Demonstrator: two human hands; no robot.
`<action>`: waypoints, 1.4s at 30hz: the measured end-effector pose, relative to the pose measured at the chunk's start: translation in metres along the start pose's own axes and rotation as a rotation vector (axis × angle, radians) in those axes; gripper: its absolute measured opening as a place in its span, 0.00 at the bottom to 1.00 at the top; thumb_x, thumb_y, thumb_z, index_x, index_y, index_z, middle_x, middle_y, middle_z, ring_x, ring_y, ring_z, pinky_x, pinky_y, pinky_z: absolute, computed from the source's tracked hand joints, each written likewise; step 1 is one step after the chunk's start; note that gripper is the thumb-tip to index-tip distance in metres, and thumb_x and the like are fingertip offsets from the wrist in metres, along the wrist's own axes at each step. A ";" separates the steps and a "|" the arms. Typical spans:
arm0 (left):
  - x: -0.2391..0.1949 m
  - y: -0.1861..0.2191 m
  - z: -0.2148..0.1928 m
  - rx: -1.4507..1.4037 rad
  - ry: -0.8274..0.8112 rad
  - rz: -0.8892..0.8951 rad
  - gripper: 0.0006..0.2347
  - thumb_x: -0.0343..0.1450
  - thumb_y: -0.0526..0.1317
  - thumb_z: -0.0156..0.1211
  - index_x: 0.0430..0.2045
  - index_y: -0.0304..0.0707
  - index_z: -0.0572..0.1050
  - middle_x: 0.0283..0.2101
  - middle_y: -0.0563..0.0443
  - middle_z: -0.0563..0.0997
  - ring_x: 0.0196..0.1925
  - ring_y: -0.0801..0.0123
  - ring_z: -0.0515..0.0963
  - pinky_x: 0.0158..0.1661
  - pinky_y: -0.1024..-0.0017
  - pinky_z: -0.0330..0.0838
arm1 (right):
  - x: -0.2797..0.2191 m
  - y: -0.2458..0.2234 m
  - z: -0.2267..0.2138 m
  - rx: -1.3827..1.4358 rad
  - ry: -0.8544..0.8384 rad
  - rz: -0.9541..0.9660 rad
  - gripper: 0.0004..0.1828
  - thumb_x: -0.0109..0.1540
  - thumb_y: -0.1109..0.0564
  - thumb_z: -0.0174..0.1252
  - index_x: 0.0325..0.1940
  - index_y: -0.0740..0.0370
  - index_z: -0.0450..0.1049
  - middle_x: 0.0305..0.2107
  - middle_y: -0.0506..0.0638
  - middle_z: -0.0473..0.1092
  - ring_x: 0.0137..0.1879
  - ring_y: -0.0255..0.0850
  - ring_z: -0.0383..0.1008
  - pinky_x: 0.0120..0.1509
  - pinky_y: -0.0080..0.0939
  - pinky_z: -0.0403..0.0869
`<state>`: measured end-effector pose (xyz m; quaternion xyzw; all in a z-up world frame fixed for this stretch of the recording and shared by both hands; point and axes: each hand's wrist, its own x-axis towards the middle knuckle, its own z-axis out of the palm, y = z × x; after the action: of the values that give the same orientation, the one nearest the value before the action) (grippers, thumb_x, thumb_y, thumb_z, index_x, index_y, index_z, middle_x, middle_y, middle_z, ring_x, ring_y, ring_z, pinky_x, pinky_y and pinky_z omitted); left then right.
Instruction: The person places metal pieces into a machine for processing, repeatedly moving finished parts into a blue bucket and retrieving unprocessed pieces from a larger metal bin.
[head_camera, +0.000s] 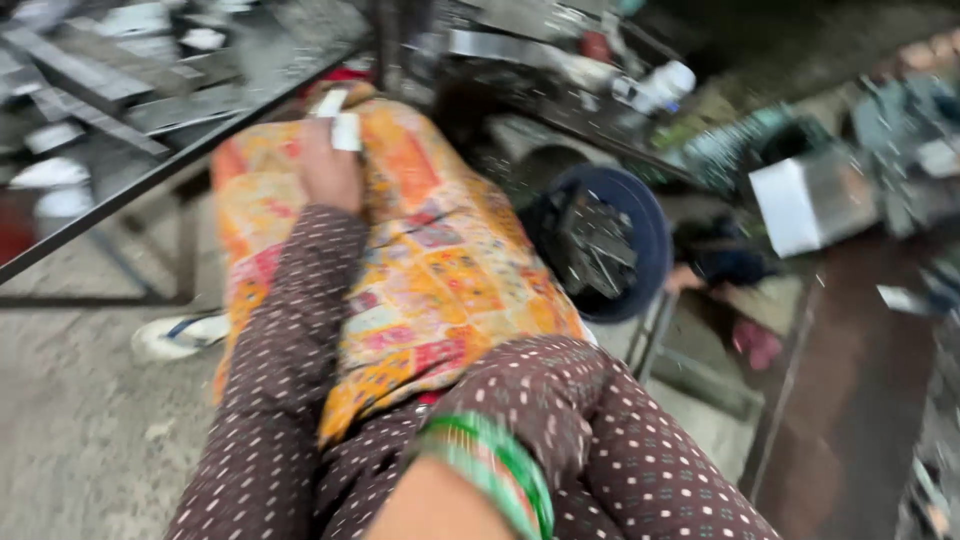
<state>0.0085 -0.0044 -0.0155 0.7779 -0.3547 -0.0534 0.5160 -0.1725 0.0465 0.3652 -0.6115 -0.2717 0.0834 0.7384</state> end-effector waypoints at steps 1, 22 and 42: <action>0.002 0.002 0.002 0.058 0.008 -0.056 0.14 0.79 0.43 0.54 0.53 0.33 0.75 0.55 0.34 0.78 0.58 0.43 0.75 0.59 0.55 0.67 | 0.008 0.007 -0.004 0.029 -0.028 0.014 0.19 0.73 0.52 0.56 0.65 0.64 0.70 0.45 0.48 0.77 0.50 0.32 0.77 0.56 0.33 0.76; 0.135 -0.111 -0.047 0.932 0.206 -0.420 0.18 0.73 0.46 0.51 0.55 0.38 0.71 0.62 0.31 0.70 0.69 0.42 0.65 0.63 0.36 0.52 | -0.057 0.296 -0.092 0.590 0.222 0.680 0.10 0.71 0.54 0.51 0.51 0.62 0.68 0.37 0.49 0.76 0.37 0.34 0.78 0.36 0.31 0.74; 0.145 -0.142 -0.058 0.554 0.227 -0.387 0.29 0.64 0.31 0.63 0.62 0.36 0.65 0.60 0.33 0.66 0.58 0.46 0.74 0.68 0.51 0.55 | -0.050 0.320 -0.121 0.698 0.242 0.680 0.13 0.74 0.52 0.49 0.46 0.66 0.69 0.35 0.53 0.76 0.36 0.34 0.78 0.34 0.31 0.75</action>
<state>0.2127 -0.0171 -0.0673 0.9421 -0.1421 0.0346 0.3018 -0.0868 -0.0034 0.0340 -0.3874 0.0745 0.3339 0.8561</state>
